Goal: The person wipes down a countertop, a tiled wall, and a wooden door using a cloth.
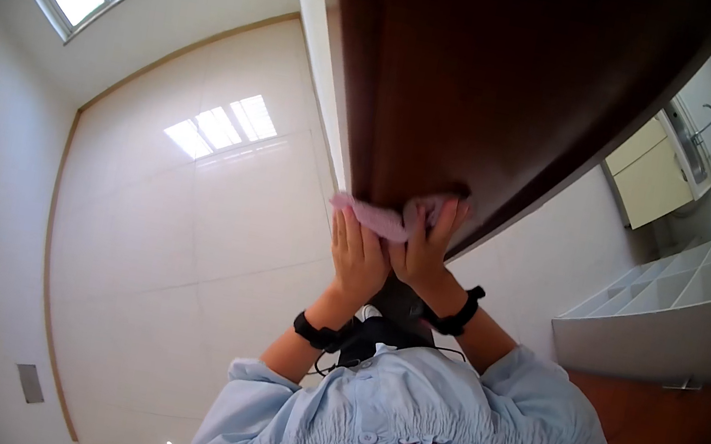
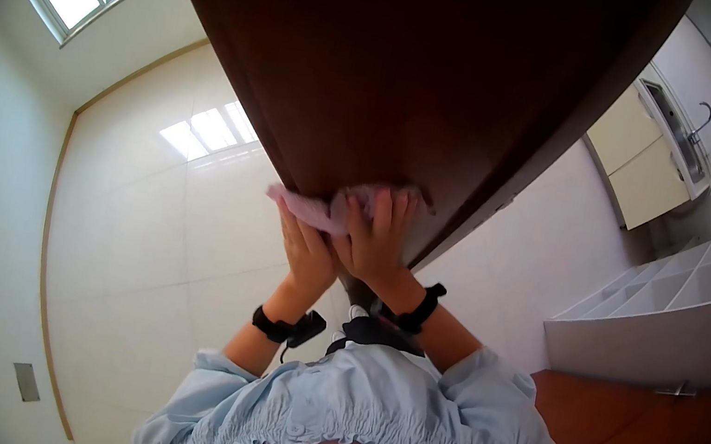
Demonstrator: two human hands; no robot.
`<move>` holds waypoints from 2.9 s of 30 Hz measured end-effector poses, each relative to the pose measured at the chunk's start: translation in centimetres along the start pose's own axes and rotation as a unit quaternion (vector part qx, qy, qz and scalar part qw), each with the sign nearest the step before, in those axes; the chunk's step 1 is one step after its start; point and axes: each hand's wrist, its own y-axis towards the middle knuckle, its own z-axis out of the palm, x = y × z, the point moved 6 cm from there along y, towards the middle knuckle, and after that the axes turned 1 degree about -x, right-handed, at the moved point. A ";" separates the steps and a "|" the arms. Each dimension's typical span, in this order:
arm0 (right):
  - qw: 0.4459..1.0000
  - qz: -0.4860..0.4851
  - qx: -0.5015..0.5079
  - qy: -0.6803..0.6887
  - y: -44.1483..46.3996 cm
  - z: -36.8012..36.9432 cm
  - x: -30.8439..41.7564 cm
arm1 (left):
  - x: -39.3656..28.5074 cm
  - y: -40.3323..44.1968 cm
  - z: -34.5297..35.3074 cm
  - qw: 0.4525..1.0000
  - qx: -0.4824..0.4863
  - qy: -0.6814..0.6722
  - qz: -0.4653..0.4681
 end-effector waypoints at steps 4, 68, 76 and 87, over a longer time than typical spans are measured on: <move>0.998 -0.028 -0.050 -0.001 10.4 -5.0 1.0 | -2.8 8.0 -4.4 0.993 -0.116 -0.022 0.004; -0.111 0.261 -0.099 -0.954 -18.8 -63.2 -3.8 | -76.6 -10.7 -7.7 0.037 0.037 -0.904 0.425; -0.077 0.273 -0.088 -0.955 -15.0 -64.2 -3.6 | -76.8 -11.2 -8.3 0.039 0.061 -0.862 0.502; -0.025 0.276 -0.087 -0.957 -20.0 -61.8 -1.4 | -74.3 -12.5 -9.0 0.038 0.039 -0.859 0.510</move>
